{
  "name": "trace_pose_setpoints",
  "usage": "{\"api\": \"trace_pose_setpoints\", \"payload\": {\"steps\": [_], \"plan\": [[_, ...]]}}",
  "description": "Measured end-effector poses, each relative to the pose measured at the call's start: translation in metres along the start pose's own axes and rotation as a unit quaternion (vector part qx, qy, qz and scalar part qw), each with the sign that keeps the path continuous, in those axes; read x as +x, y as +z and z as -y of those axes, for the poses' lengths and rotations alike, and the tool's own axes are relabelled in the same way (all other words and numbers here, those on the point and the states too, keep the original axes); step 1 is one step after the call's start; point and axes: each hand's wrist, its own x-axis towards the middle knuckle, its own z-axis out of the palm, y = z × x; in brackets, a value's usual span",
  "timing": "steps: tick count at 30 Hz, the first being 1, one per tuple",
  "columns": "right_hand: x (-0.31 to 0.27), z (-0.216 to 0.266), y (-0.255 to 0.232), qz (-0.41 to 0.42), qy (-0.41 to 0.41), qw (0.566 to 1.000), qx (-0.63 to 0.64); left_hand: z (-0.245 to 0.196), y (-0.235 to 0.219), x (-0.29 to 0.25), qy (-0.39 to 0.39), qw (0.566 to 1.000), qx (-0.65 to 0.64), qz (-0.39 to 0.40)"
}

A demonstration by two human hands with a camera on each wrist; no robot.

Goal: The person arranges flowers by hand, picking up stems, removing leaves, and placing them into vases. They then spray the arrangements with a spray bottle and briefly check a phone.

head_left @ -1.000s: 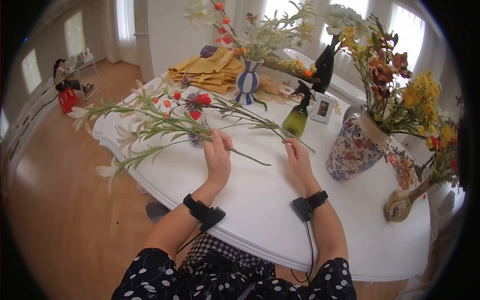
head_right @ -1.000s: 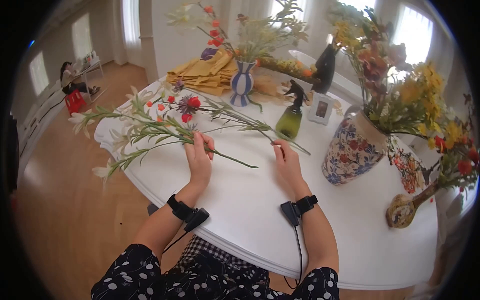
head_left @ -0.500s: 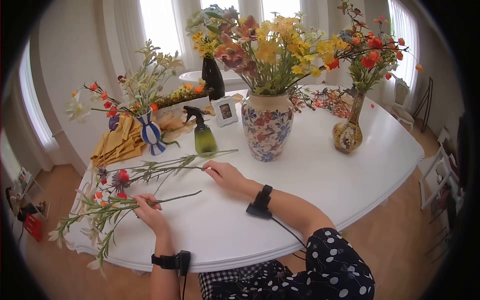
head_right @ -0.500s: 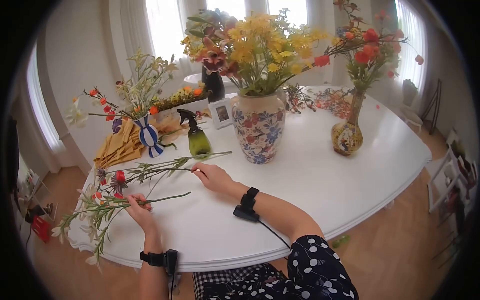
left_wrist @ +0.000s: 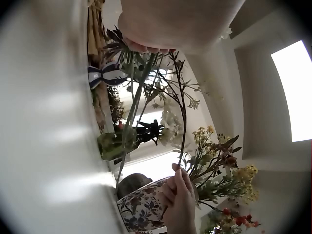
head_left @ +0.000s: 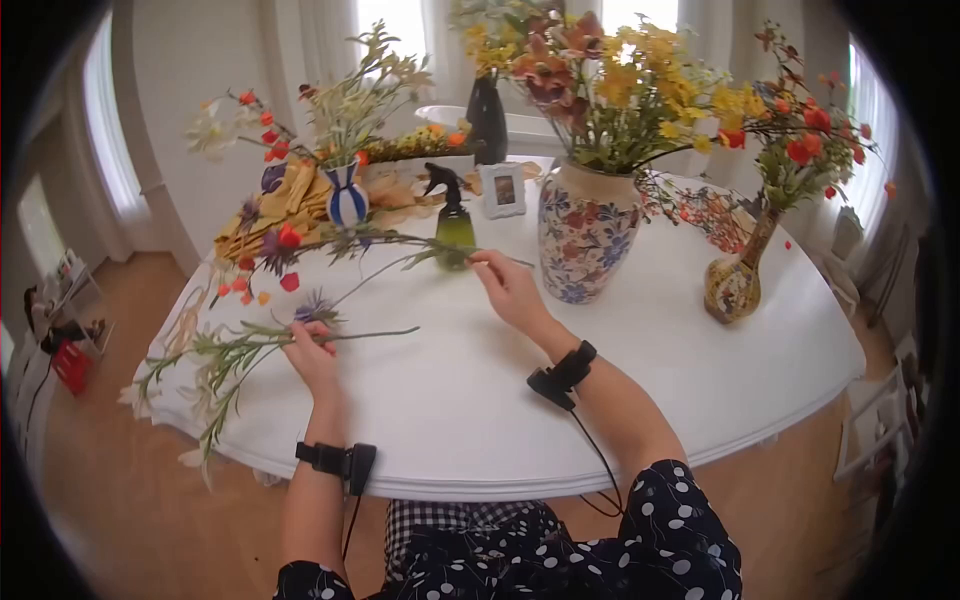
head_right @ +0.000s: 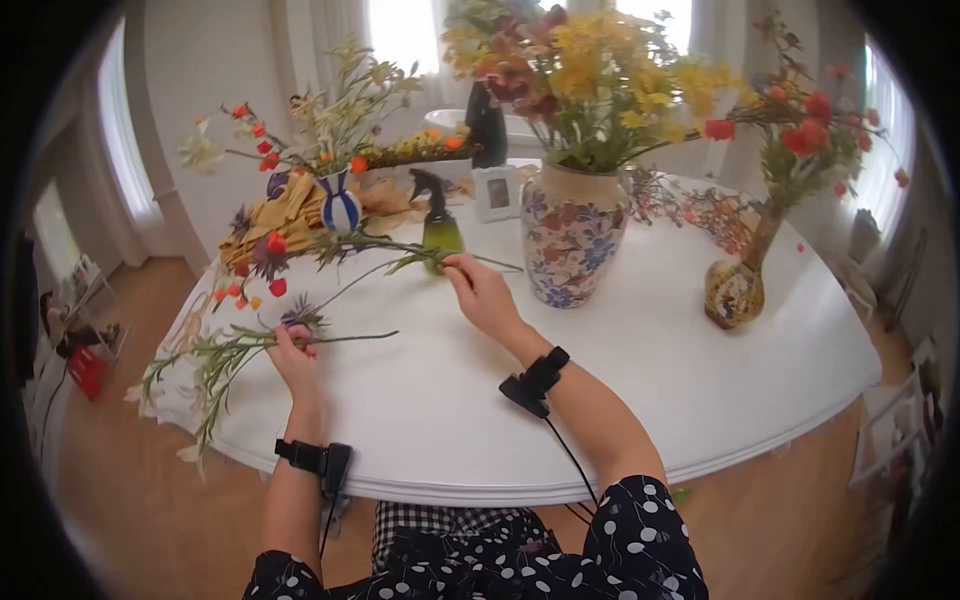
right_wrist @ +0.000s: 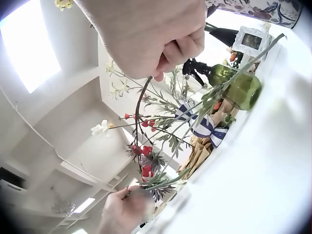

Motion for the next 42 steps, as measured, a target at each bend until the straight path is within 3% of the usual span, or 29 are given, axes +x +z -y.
{"api": "trace_pose_setpoints", "payload": {"steps": [3,10,16,18,22,24,25,27,28,30,31,32,34,35,36,38,39,40,42], "plan": [[0.000,0.003,-0.004,0.023,0.046,0.998,0.023,-0.001,0.000,0.000,-0.005,1.000,-0.015,-0.017],[-0.003,-0.009,-0.002,0.037,0.059,0.994,0.084,0.008,-0.008,0.023,-0.040,0.997,-0.018,-0.056],[-0.008,-0.012,0.003,0.042,0.069,0.992,0.096,0.023,-0.024,0.049,-0.084,0.996,0.011,-0.028],[-0.009,-0.010,0.006,0.041,0.082,0.987,0.131,0.040,-0.037,0.061,-0.139,0.989,0.049,0.014],[-0.012,-0.016,0.011,0.045,0.103,0.983,0.149,0.018,-0.035,0.043,-0.183,0.983,0.026,0.023],[-0.015,-0.019,0.014,0.056,0.105,0.982,0.144,0.004,-0.038,0.032,-0.278,0.950,0.026,0.141],[-0.016,-0.018,0.016,0.054,0.108,0.982,0.145,-0.006,-0.039,0.026,-0.280,0.949,0.029,0.141],[-0.019,-0.016,0.021,0.051,0.104,0.984,0.139,-0.024,-0.038,0.019,-0.370,0.864,0.108,0.324],[-0.021,-0.015,0.022,0.049,0.106,0.983,0.140,-0.030,-0.035,0.017,-0.372,0.863,0.111,0.325],[-0.026,-0.015,0.026,0.093,0.113,0.982,0.120,-0.034,-0.020,0.011,-0.335,0.782,0.208,0.482],[-0.029,-0.011,0.029,0.093,0.114,0.982,0.122,-0.033,-0.014,0.007,-0.328,0.790,0.159,0.492],[-0.033,-0.005,0.032,0.114,0.110,0.980,0.123,-0.034,-0.004,0.002,-0.328,0.791,0.161,0.491],[-0.041,0.005,0.034,0.139,0.107,0.977,0.124,-0.035,0.020,-0.006,-0.303,0.895,-0.019,0.328],[-0.045,0.009,0.034,0.183,0.119,0.971,0.100,-0.033,0.026,-0.002,-0.322,0.896,-0.100,0.290],[-0.047,0.014,0.033,0.227,0.129,0.963,0.073,-0.024,0.027,0.003,-0.320,0.897,-0.104,0.287],[-0.046,0.028,0.025,0.264,0.117,0.955,0.065,0.006,0.028,0.016,-0.284,0.908,-0.215,0.222],[-0.045,0.034,0.021,0.327,0.115,0.937,0.043,0.020,0.027,0.020,-0.278,0.913,-0.229,0.193],[-0.044,0.037,0.019,0.389,0.113,0.914,0.021,0.023,0.027,0.020,-0.274,0.913,-0.234,0.190],[-0.043,0.034,0.022,0.405,0.120,0.906,0.019,0.031,0.023,0.019,-0.267,0.912,-0.234,0.205]]}}
